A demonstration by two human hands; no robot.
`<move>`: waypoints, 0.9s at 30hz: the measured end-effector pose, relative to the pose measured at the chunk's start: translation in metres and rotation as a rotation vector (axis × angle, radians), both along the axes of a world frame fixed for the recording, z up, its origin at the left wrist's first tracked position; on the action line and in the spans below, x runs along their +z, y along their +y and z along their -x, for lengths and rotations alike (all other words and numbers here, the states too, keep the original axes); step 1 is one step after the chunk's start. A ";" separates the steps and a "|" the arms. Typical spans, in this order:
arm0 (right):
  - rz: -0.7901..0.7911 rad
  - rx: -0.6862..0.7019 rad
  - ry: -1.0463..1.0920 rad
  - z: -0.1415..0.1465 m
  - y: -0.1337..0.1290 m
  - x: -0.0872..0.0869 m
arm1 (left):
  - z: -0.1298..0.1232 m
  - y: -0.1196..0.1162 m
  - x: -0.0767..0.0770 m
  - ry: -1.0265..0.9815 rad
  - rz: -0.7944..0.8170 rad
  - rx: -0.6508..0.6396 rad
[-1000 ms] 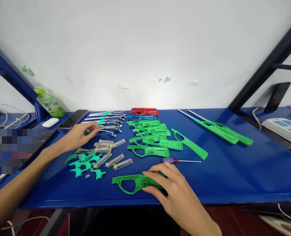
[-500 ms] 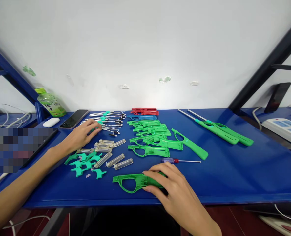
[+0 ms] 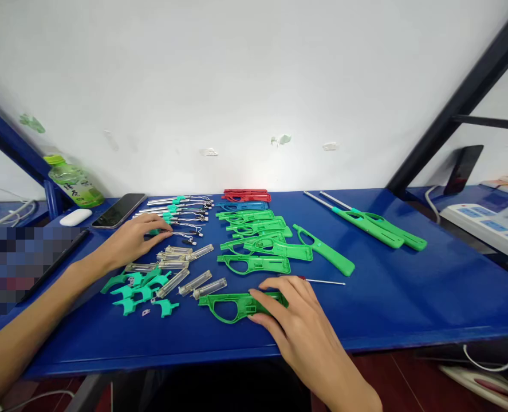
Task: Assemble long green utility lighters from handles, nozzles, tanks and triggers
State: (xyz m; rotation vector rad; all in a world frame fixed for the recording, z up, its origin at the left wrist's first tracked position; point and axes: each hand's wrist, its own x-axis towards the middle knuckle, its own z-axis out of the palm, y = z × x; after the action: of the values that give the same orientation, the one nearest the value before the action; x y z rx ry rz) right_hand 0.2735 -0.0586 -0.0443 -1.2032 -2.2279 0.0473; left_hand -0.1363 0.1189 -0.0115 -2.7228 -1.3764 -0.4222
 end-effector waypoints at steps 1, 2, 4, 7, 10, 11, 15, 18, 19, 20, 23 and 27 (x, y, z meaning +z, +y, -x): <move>-0.021 -0.014 -0.011 -0.002 0.000 0.001 | 0.001 0.001 0.001 -0.007 -0.013 -0.008; -0.041 -0.031 -0.020 -0.005 0.000 0.003 | 0.001 0.002 0.002 -0.017 -0.031 -0.015; -0.077 -0.075 -0.025 -0.017 0.001 0.006 | -0.001 -0.001 0.008 -0.048 -0.082 -0.026; -0.115 -0.160 -0.017 -0.044 0.005 0.008 | -0.023 -0.027 0.022 -0.119 -0.188 -0.051; -0.117 -0.231 -0.022 -0.070 0.012 0.001 | -0.071 -0.082 0.026 -0.189 -0.250 -0.120; -0.111 -0.244 -0.027 -0.076 0.013 -0.002 | -0.092 -0.103 0.023 -0.204 -0.251 -0.153; -0.086 -0.245 -0.043 -0.092 0.014 -0.009 | -0.163 -0.172 -0.011 -0.220 -0.382 -0.211; -0.086 -0.247 -0.052 -0.109 0.007 -0.007 | -0.190 -0.186 -0.036 -0.015 -0.407 -0.239; -0.093 -0.257 -0.054 -0.116 0.004 -0.005 | -0.194 -0.185 -0.042 0.032 -0.417 -0.254; -0.105 -0.274 -0.053 -0.123 0.001 -0.002 | -0.198 -0.183 -0.047 0.057 -0.432 -0.273; -0.153 -0.334 -0.045 -0.144 -0.004 0.003 | -0.208 -0.172 -0.054 0.077 -0.454 -0.302; -0.171 -0.395 -0.046 -0.153 0.001 0.003 | -0.221 -0.161 -0.064 0.014 -0.429 -0.269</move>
State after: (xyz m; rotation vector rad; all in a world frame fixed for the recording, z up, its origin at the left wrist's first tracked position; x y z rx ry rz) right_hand 0.4268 -0.0571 -0.0408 -1.5330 -1.9467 -0.3236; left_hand 0.0852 -0.0420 -0.0751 -2.5388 -0.7970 -0.6296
